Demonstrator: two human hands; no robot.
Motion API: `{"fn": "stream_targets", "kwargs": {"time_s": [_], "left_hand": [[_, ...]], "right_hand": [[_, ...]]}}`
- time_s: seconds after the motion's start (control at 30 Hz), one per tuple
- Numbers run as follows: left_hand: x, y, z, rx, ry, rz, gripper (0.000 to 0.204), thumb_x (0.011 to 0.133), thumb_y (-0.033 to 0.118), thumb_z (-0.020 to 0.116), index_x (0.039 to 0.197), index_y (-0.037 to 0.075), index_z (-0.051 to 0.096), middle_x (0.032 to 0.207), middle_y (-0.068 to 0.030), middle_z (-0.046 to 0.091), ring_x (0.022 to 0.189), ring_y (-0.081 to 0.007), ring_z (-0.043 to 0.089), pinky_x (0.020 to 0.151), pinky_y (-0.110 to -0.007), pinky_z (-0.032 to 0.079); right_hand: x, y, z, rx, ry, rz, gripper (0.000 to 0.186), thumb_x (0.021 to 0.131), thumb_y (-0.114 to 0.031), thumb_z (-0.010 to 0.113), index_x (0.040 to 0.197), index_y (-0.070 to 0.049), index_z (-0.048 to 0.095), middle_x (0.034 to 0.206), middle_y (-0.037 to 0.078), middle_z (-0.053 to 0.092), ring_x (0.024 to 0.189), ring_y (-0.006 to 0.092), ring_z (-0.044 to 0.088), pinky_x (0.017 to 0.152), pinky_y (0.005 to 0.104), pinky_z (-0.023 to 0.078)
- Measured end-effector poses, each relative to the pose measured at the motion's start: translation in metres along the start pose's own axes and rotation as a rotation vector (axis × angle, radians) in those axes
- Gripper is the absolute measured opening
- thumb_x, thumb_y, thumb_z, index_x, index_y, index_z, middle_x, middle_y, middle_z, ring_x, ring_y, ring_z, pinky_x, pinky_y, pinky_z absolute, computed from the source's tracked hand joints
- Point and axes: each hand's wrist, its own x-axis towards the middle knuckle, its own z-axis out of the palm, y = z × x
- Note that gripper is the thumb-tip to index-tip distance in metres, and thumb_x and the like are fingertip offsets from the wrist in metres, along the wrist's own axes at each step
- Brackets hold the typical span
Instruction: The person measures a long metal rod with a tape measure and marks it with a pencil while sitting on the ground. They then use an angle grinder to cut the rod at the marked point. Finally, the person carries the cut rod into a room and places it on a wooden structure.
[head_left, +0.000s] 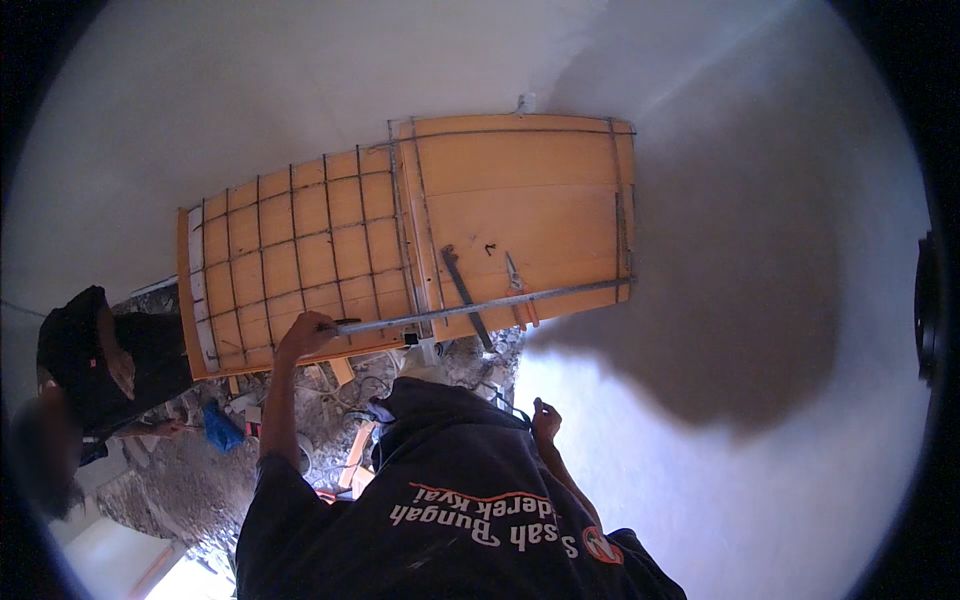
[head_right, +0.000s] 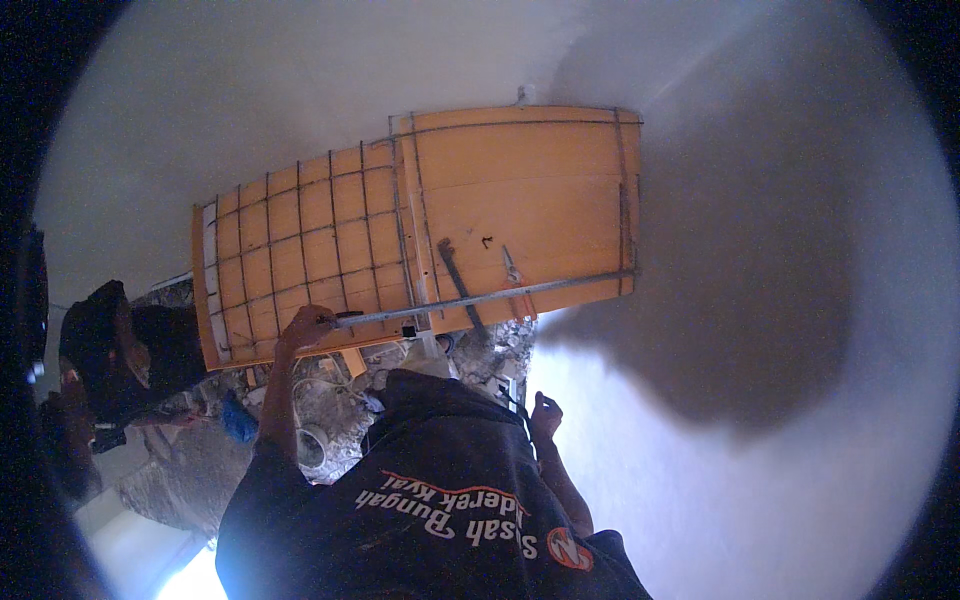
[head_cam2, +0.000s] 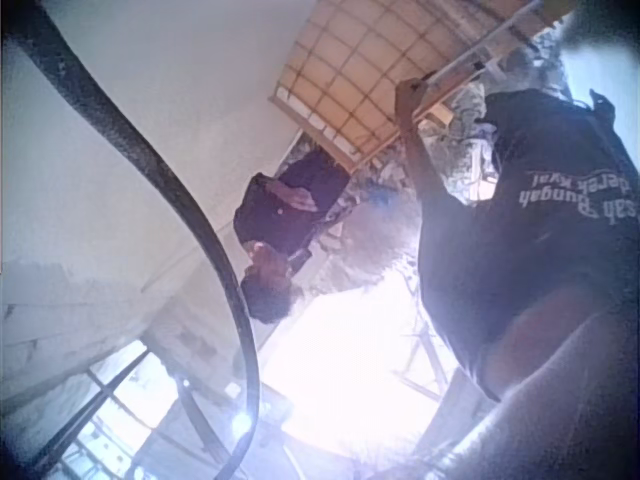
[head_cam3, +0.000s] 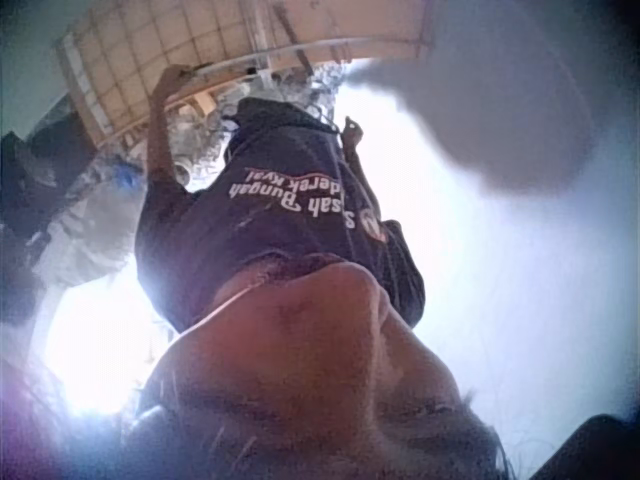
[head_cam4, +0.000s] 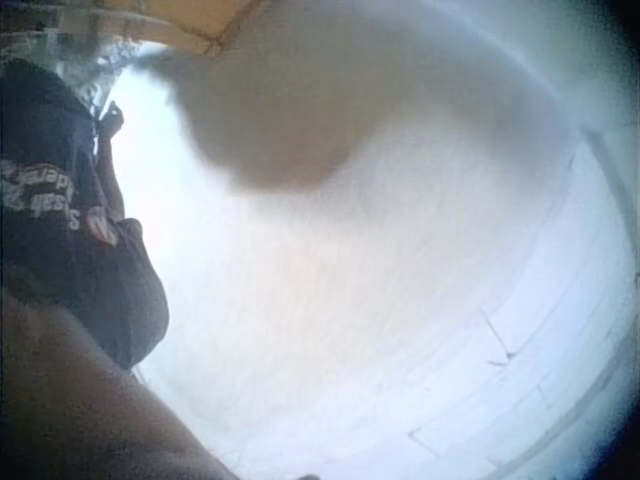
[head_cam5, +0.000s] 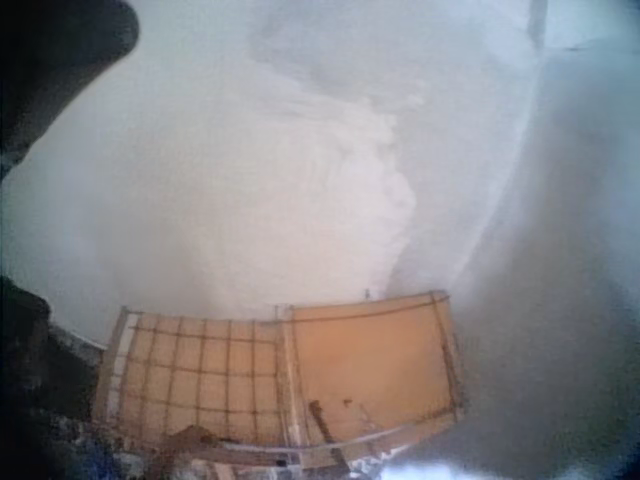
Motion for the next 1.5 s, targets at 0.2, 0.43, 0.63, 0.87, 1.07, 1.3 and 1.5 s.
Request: {"fn": "stream_targets", "kwargs": {"time_s": [0.2,0.43,0.63,0.87,1.07,1.3,1.5], "left_hand": [[0.001,-0.029,0.008,0.034,-0.013,0.01,0.021,0.087,0.016,0.071,0.1,0.002,0.08,0.091,-0.0163,0.077,0.082,-0.0262,0.074,0.078,-0.04,0.058],[0.01,-0.023,0.013,0.018,0.022,0.012,0.019,0.087,0.014,0.072,0.098,0.001,0.079,0.093,-0.017,0.076,0.08,-0.0242,0.073,0.074,-0.04,0.058],[0.005,-0.01,0.015,-0.031,0.057,-0.036,0.021,0.085,0.016,0.07,0.098,0.002,0.078,0.093,-0.0174,0.075,0.085,-0.0264,0.074,0.077,-0.04,0.057],[0.016,-0.007,0.02,-0.006,0.058,-0.002,0.017,0.087,0.013,0.073,0.099,0.002,0.078,0.096,-0.0163,0.076,0.087,-0.0276,0.074,0.081,-0.041,0.058],[0.003,-0.003,0.009,0.091,0.068,-0.066,0.026,0.084,0.021,0.07,0.101,0.004,0.08,0.093,-0.0209,0.076,0.083,-0.0281,0.074,0.079,-0.041,0.056],[0.002,-0.019,0.012,0.014,0.041,-0.019,0.025,0.084,0.019,0.071,0.1,0.001,0.079,0.092,-0.0214,0.075,0.084,-0.0316,0.073,0.078,-0.042,0.056],[0.007,0.002,0.008,0.08,0.031,-0.046,0.024,0.084,0.017,0.07,0.098,0.0,0.078,0.09,-0.0223,0.073,0.085,-0.0343,0.073,0.077,-0.044,0.056]], "right_hand": [[0.007,-0.012,0.01,-0.047,-0.016,-0.046,0.058,0.09,-0.055,0.073,0.108,0.0,0.078,0.089,0.022,0.077,0.089,0.0349,0.073,0.085,0.0455,0.056],[0.02,0.0,0.004,-0.024,0.018,-0.055,0.047,0.09,-0.046,0.078,0.103,-0.001,0.079,0.082,0.015,0.076,0.075,0.0223,0.069,0.073,0.0396,0.055],[0.013,0.003,-0.002,-0.044,0.022,-0.034,0.049,0.091,-0.049,0.076,0.101,-0.001,0.08,0.086,0.017,0.077,0.082,0.0277,0.072,0.079,0.0423,0.056],[0.04,0.027,-0.003,-0.084,0.029,-0.112,0.05,0.092,-0.05,0.075,0.102,-0.002,0.081,0.081,0.016,0.076,0.072,0.0235,0.069,0.072,0.0402,0.055],[0.033,0.004,0.012,-0.03,-0.02,-0.138,0.053,0.091,-0.053,0.074,0.103,-0.002,0.08,0.081,0.016,0.076,0.074,0.024,0.07,0.075,0.0397,0.055],[0.031,-0.02,0.006,-0.054,-0.038,-0.086,0.048,0.093,-0.047,0.074,0.104,-0.001,0.079,0.088,0.018,0.076,0.082,0.0277,0.071,0.078,0.0422,0.055],[0.028,-0.002,0.002,-0.041,-0.021,-0.039,0.049,0.093,-0.047,0.075,0.104,0.001,0.079,0.088,0.017,0.077,0.081,0.0261,0.07,0.078,0.0419,0.055]]}}
